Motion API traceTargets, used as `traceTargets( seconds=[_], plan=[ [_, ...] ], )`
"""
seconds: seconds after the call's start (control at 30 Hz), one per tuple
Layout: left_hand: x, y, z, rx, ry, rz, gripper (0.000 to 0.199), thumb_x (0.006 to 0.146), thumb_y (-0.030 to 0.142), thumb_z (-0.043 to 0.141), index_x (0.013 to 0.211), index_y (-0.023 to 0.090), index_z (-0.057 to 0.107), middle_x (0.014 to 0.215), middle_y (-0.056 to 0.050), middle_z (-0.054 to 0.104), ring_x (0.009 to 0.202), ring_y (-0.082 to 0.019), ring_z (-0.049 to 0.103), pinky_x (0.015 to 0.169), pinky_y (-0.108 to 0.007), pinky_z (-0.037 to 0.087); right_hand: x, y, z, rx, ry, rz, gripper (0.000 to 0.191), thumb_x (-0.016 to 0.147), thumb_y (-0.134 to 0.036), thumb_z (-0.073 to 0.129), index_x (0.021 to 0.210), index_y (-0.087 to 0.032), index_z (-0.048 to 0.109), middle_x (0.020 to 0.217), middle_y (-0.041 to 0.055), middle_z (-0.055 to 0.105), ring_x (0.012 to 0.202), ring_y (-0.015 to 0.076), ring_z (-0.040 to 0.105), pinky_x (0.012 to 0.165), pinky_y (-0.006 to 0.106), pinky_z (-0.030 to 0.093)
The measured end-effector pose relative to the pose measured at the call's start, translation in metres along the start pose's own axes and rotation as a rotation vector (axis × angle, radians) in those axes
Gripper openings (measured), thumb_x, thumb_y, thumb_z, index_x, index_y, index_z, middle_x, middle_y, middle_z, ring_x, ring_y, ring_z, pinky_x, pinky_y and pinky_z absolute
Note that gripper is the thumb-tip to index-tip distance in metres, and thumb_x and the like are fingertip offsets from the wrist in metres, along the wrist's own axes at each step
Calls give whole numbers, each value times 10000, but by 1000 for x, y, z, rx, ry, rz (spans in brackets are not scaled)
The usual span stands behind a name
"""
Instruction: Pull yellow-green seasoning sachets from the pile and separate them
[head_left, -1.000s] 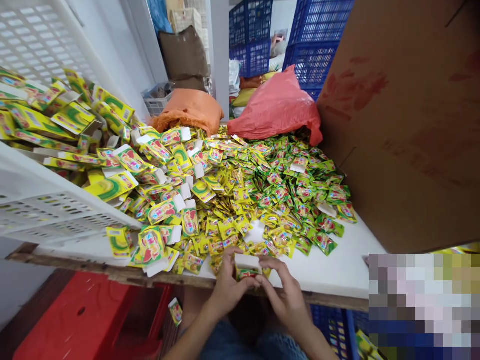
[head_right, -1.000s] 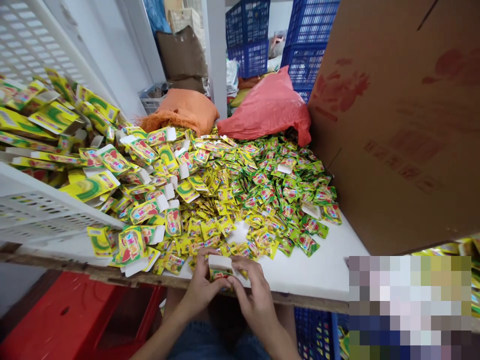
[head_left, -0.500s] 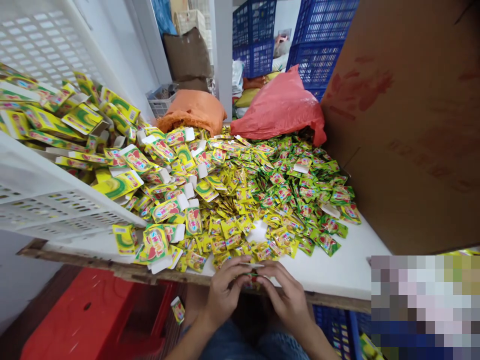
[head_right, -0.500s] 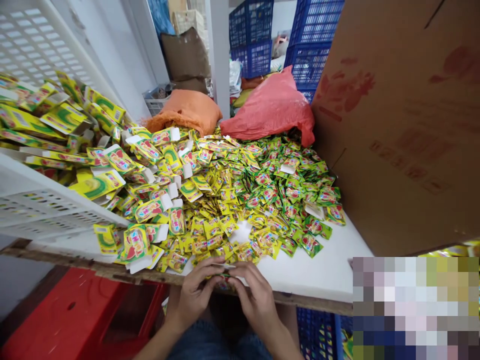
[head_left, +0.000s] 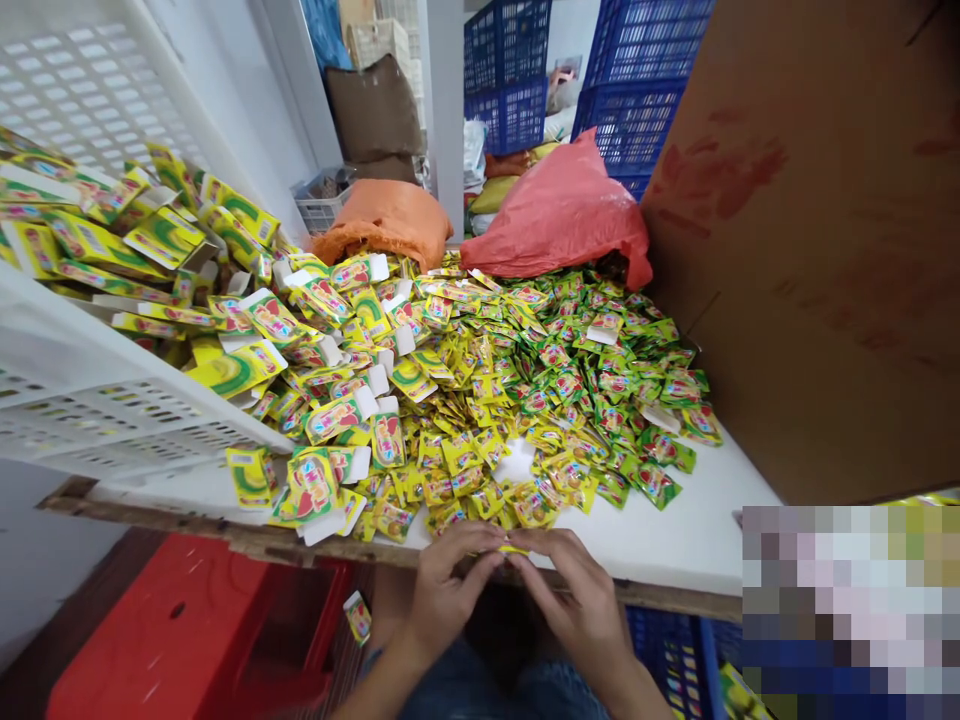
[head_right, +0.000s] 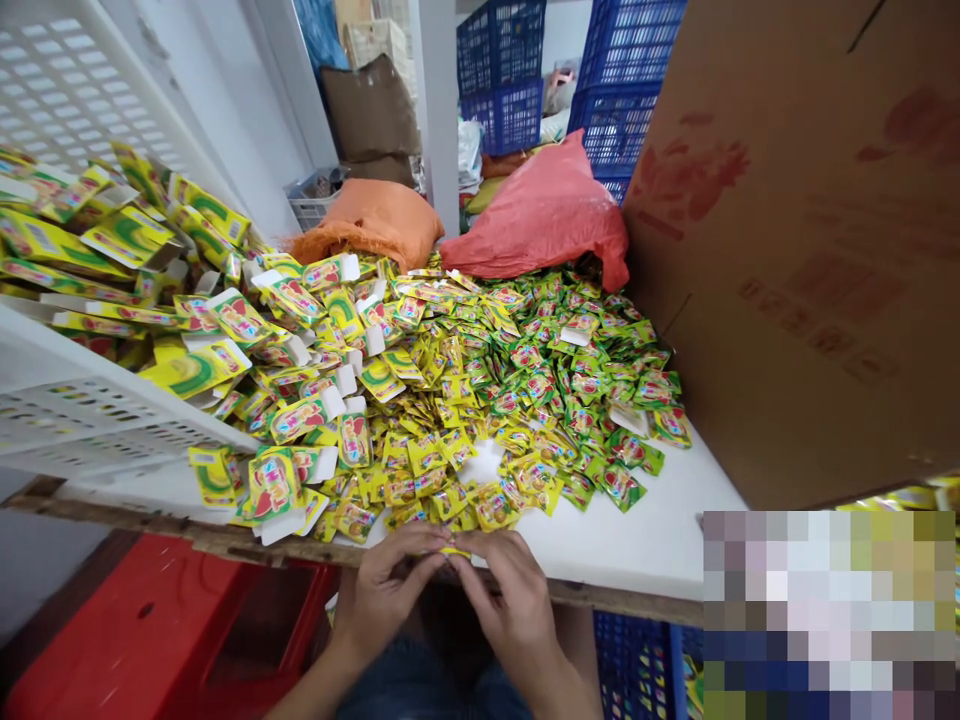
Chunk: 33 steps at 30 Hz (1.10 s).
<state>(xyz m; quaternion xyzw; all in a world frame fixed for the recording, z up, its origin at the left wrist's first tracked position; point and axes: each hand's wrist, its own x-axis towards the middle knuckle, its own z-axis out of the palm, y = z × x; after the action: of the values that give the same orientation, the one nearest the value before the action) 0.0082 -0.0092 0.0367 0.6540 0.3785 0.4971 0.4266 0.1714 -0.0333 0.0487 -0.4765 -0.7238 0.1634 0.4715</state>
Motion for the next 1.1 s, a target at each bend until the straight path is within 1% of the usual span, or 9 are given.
traceTargets(
  seconds=[0.13, 0.27, 0.47, 0.7, 0.83, 0.9, 0.97, 1.03, 1.1],
  plan=[
    [3, -3, 3, -119, 29, -103, 88, 765, 162, 630, 809, 205, 694, 857, -60, 709, 859, -204, 642, 816, -341, 484, 0, 0, 1, -1, 9, 11, 172, 823, -133, 571, 961, -223, 621, 887, 48, 690, 826, 188, 637, 710, 323, 529],
    [6, -4, 1, -256, -14, -197, 42, 749, 190, 656, 775, 183, 689, 838, -61, 694, 843, -206, 637, 797, -336, 478, -1, -1, 1, 42, 6, 11, 178, 833, -129, 549, 959, -227, 626, 905, 56, 686, 862, 197, 631, 731, 338, 531],
    [7, 0, -1, -244, -24, -187, 37, 751, 180, 656, 763, 169, 689, 816, -65, 688, 837, -204, 632, 804, -336, 469, -3, -3, 4, 83, 28, 63, 157, 829, -133, 551, 928, -223, 633, 881, 52, 685, 867, 201, 628, 735, 332, 537],
    [9, 4, -4, -154, -66, -119, 54, 761, 188, 651, 788, 175, 696, 825, -61, 691, 821, -186, 639, 780, -317, 485, -9, 2, 5, 87, 44, 49, 192, 831, -110, 541, 963, -214, 632, 903, 62, 681, 886, 198, 623, 742, 332, 537],
    [3, -7, -11, -46, -99, 42, 97, 747, 234, 673, 824, 196, 719, 878, -76, 689, 832, -188, 643, 760, -315, 502, -16, 10, 8, 62, 29, -43, 219, 824, -102, 546, 982, -221, 639, 957, 74, 673, 923, 212, 617, 745, 355, 535],
    [-4, -17, -15, 30, -130, 141, 171, 749, 235, 670, 914, 224, 713, 932, -84, 687, 874, -195, 640, 772, -321, 508, -20, 13, 11, 61, 22, -71, 235, 819, -113, 556, 1010, -229, 630, 982, 73, 666, 923, 211, 620, 751, 355, 538],
    [-11, -25, -14, 101, -144, 196, 289, 782, 188, 633, 1061, 257, 658, 999, -84, 683, 931, -195, 634, 805, -323, 510, -24, 15, 13, 65, 21, -59, 248, 827, -111, 542, 1029, -235, 617, 972, 65, 661, 915, 200, 621, 754, 335, 538],
    [-18, -27, -7, 133, -121, 211, 382, 808, 143, 592, 1162, 284, 589, 1037, -70, 686, 971, -184, 630, 844, -314, 505, -25, 15, 10, 52, 15, -29, 249, 842, -110, 513, 1029, -243, 610, 946, 54, 658, 910, 188, 618, 749, 306, 534],
    [-21, -23, 1, 120, -90, 195, 429, 803, 155, 603, 1203, 297, 546, 1039, -51, 692, 956, -170, 641, 851, -288, 507, -26, 14, -2, 3, 7, 4, 233, 846, -147, 516, 1032, -252, 610, 943, 48, 661, 904, 187, 620, 750, 284, 526]
  ],
)
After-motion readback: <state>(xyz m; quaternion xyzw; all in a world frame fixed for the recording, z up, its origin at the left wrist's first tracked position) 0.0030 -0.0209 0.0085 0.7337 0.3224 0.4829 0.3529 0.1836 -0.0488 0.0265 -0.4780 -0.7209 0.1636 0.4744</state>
